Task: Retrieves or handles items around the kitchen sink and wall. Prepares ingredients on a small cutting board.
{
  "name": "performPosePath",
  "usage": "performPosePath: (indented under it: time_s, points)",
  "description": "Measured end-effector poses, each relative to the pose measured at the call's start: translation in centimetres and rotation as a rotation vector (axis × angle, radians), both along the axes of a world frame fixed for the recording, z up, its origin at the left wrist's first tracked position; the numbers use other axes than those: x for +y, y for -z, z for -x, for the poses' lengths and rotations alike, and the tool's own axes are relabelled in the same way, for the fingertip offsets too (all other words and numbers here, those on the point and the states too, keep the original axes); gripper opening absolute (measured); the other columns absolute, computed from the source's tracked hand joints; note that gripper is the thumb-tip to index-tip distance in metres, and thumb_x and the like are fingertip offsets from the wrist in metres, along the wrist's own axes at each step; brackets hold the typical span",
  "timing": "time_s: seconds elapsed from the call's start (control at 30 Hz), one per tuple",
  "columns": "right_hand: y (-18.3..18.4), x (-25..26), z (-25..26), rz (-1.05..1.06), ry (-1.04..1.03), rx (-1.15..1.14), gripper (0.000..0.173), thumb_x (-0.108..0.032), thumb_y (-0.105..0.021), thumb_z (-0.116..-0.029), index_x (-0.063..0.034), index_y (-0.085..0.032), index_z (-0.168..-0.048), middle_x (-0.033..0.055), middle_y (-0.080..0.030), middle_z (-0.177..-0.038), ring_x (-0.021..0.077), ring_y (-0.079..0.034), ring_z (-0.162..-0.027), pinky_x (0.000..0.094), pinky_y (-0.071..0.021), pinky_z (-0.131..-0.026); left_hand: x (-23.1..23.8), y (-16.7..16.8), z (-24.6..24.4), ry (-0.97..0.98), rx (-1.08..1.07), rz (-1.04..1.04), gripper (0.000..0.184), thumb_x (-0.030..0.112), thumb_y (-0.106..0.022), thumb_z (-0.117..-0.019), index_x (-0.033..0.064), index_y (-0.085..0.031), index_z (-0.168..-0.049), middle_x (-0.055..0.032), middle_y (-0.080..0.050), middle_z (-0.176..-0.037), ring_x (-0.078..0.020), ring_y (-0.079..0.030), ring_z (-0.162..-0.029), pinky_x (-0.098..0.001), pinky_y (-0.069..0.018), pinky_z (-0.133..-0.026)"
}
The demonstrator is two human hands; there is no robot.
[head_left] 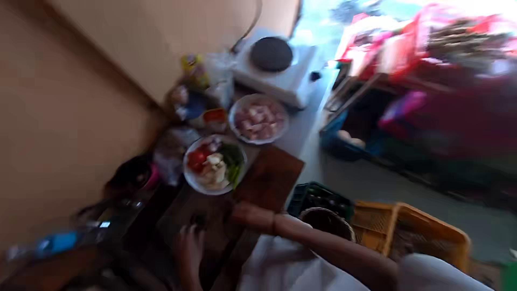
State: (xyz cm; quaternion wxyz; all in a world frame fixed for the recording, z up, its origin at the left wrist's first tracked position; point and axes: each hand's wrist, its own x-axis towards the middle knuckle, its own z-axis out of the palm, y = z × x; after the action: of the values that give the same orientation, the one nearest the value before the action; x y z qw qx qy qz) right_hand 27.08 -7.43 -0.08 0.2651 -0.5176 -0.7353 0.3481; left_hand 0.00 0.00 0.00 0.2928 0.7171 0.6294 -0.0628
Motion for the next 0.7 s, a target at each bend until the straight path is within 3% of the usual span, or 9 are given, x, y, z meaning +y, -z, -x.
performPosePath:
  time_s: [0.1, 0.2, 0.3, 0.4, 0.47, 0.5, 0.6, 0.67, 0.7]
  points:
    - [4.5, -0.2, -6.6, 0.027, 0.105, -0.153, 0.022, -0.006, -0.058, -0.0995, 0.0029, -0.067, -0.118, 0.0253, -0.066, -0.12, 0.0437, -0.061, -0.12, 0.0534, -0.0484, -0.107, -2.1, 0.3, -4.5, -0.053, -0.236, 0.075, 0.041, 0.026, -0.054, -0.1055, 0.0007, -0.06, -0.137, -0.0221, -0.059, -0.14, -0.0344, -0.058, -0.13, -0.0522, -0.0453, -0.11]
    - [7.3, -0.3, -10.2, 0.0, 0.131, -0.241, 0.023, -0.006, -0.051, -0.1034, -0.0014, -0.069, -0.116, 0.0219, -0.068, -0.119, 0.041, -0.061, -0.12, 0.0523, -0.0505, -0.105, -4.3, 0.7, -8.8, 0.012, -0.326, 0.082, 0.04, 0.027, -0.054, -0.105, 0.0014, -0.063, -0.135, -0.0185, -0.06, -0.14, -0.0299, -0.058, -0.13, -0.0487, -0.0451, -0.112]
    - [9.8, -0.7, -11.6, -0.159, 0.121, -0.254, 0.025, -0.011, -0.05, -0.1047, -0.0121, -0.073, -0.116, 0.0142, -0.07, -0.123, 0.0357, -0.063, -0.122, 0.0545, -0.0499, -0.104, -6.1, 2.7, -12.8, 0.026, -0.351, 0.04, 0.038, 0.026, -0.055, -0.1037, 0.0042, -0.065, -0.133, -0.0166, -0.059, -0.142, -0.0304, -0.052, -0.136, -0.0469, -0.0411, -0.115]
    - [9.8, -0.5, -12.8, -0.119, 0.074, -0.084, 0.028, -0.028, -0.056, -0.1042, -0.0224, -0.072, -0.126, 0.0081, -0.067, -0.135, 0.0337, -0.054, -0.136, 0.0607, -0.039, -0.113, -7.2, 2.9, -15.9, 0.042, -0.169, 0.032, 0.044, 0.03, -0.058, -0.1024, 0.0059, -0.061, -0.139, -0.0193, -0.053, -0.148, -0.0369, -0.042, -0.144, -0.0505, -0.0342, -0.119]
    - [10.2, -0.5, -13.8, -0.08, 0.137, 0.159, 0.031, -0.023, -0.058, -0.0986, -0.015, -0.073, -0.124, 0.0105, -0.065, -0.138, 0.0351, -0.049, -0.141, 0.0627, -0.0334, -0.116, -7.8, 2.4, -17.4, -0.007, -0.164, 0.046, 0.046, 0.03, -0.059, -0.1022, 0.0058, -0.058, -0.141, -0.0198, -0.052, -0.149, -0.0372, -0.042, -0.144, -0.0503, -0.0346, -0.119]
    - [10.6, -0.5, -14.3, -0.043, 0.191, 0.306, 0.033, -0.021, -0.055, -0.0978, -0.0086, -0.072, -0.123, 0.0124, -0.065, -0.138, 0.0331, -0.048, -0.142, 0.0579, -0.0337, -0.119, -8.1, 2.3, -17.9, -0.038, -0.195, 0.054, 0.046, 0.029, -0.059, -0.1021, 0.0054, -0.058, -0.142, -0.0196, -0.053, -0.148, -0.036, -0.044, -0.142, -0.0484, -0.0359, -0.119]
    - [10.7, 0.0, -15.5, 0.068, 0.366, 0.709, 0.034, -0.015, -0.05, -0.0982, 0.0059, -0.065, -0.12, 0.0182, -0.065, -0.132, 0.0254, -0.057, -0.131, 0.0428, -0.0471, -0.113, -8.8, 3.1, -19.5, -0.099, -0.267, 0.039, 0.049, 0.026, -0.064, -0.0991, 0.0038, -0.056, -0.143, -0.0208, -0.055, -0.144, -0.0353, -0.05, -0.137, -0.0462, -0.0406, -0.116]
    - [10.7, 0.5, -16.3, 0.069, 0.413, 0.684, 0.033, -0.014, -0.051, -0.0979, 0.0072, -0.064, -0.12, 0.0185, -0.065, -0.127, 0.0238, -0.06, -0.124, 0.0397, -0.0507, -0.108, -9.0, 3.7, -20.9, -0.097, -0.222, -0.025, 0.057, 0.029, -0.071, -0.094, 0.0068, -0.056, -0.145, -0.0218, -0.055, -0.142, -0.0387, -0.05, -0.134, -0.0487, -0.0422, -0.113]
    - [10.6, 0.4, -17.0, 0.052, 0.414, 0.537, 0.032, -0.015, -0.054, -0.0974, 0.0063, -0.066, -0.118, 0.0188, -0.066, -0.125, 0.0251, -0.061, -0.122, 0.0398, -0.051, -0.106, -9.1, 4.0, -21.6, -0.091, -0.191, -0.047, 0.061, 0.032, -0.073, -0.092, 0.0089, -0.055, -0.146, -0.0216, -0.055, -0.142, -0.0392, -0.05, -0.134, -0.0493, -0.0424, -0.112]
